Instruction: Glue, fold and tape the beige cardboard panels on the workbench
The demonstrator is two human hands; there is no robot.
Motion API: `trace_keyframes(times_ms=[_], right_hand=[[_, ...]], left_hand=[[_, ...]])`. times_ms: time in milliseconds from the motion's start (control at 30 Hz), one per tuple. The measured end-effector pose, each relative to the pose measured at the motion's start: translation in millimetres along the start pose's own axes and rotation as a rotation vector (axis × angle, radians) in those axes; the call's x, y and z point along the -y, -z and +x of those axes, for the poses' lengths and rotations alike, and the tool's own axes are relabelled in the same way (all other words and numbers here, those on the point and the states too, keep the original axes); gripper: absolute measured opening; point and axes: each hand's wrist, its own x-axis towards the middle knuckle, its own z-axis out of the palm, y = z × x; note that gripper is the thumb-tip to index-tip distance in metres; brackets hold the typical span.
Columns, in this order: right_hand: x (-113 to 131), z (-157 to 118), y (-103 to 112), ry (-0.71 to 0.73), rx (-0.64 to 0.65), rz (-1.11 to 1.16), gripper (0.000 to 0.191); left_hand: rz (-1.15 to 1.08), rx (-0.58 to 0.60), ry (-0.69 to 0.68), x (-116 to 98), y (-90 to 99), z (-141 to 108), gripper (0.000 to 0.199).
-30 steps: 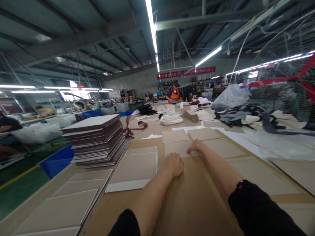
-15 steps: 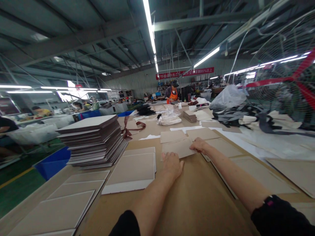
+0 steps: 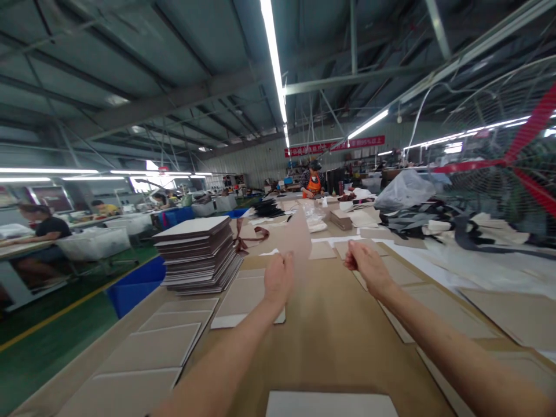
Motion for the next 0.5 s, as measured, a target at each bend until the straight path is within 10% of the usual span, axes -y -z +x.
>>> trace_keyframes(times_ms=[167,367,500], right_hand=[[8.8,-64.8,14.8,-0.027,0.002,0.036,0.044],[25.2,-117.9,10.5,0.014,0.012,0.043,0.055],[37.3,-131.3,12.0,-0.029,-0.128,0.217,0.049]], left_hand=[[-0.591,-0.021,0.290,1.5,44.3,-73.8,0.030],[-1.289,0.001,0.703,-9.7,51.2,-153.8,0.018],[-1.402,0.023,0.745,-15.4,53.1,-182.5,0.017]])
